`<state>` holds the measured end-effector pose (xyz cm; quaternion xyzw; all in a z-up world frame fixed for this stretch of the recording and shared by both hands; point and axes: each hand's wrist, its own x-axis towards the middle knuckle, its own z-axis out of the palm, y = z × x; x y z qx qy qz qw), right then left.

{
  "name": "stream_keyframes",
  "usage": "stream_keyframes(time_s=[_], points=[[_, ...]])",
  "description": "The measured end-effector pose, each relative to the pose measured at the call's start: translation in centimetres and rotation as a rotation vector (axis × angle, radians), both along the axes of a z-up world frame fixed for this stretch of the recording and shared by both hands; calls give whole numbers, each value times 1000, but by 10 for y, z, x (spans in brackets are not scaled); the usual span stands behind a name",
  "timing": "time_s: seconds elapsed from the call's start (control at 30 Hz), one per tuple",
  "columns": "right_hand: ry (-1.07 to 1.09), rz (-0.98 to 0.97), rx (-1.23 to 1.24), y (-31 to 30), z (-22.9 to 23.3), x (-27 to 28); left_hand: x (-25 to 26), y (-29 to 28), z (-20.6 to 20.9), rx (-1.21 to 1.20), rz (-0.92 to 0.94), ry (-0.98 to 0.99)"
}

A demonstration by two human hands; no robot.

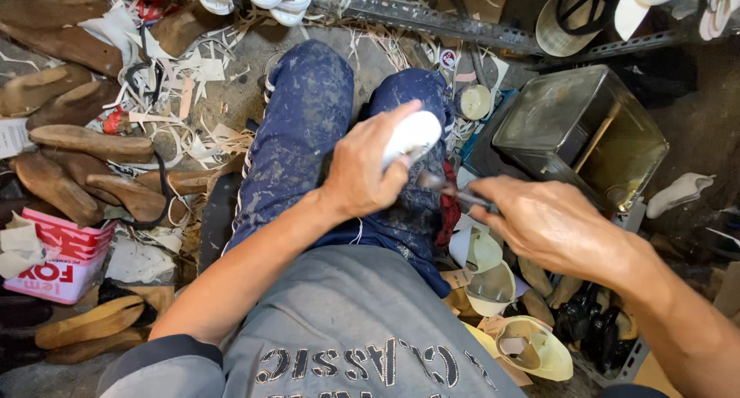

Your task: The person holds a white slip-on shoe on their lap and uses a hammer to repeatedly tap the shoe's sole and edges. The person rotates the shoe to access different areas while continuing to hammer the sole.

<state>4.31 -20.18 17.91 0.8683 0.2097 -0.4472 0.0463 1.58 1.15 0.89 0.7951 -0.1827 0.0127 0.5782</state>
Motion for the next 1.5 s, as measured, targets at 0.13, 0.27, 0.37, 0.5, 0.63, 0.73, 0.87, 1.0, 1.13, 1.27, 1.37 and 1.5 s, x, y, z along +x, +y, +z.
stream_keyframes(time_s=[0.13,0.27,0.37,0.5,0.63,0.73,0.87,1.0,1.13,1.27,1.37,1.5], points=[[309,-433,243,5,-16,-6,8,16,-4,-50,63,136],[399,-669,545,4,-35,-18,4,14,-13,-93,61,123],[407,-651,636,6,-40,-5,1,12,-10,-89,30,158],[459,-645,636,2,-35,6,-2,13,-8,-97,6,159],[617,-819,717,-11,-42,1,-6,13,-6,-87,-21,77],[625,-884,717,-13,-43,-13,-5,15,-7,-134,-44,80],[-37,-561,532,-6,-61,-47,4,23,-1,-270,-91,154],[-214,-478,525,-5,-93,-64,4,21,-7,-225,-27,178],[-256,-541,571,-3,-88,-64,2,13,-8,-281,5,69],[-82,-594,580,10,-50,-48,-4,9,-15,-231,14,-67],[136,-667,573,12,-27,-31,-8,3,-14,-199,25,-114],[212,-732,547,18,-19,-27,-7,6,-6,-176,-9,-97]])
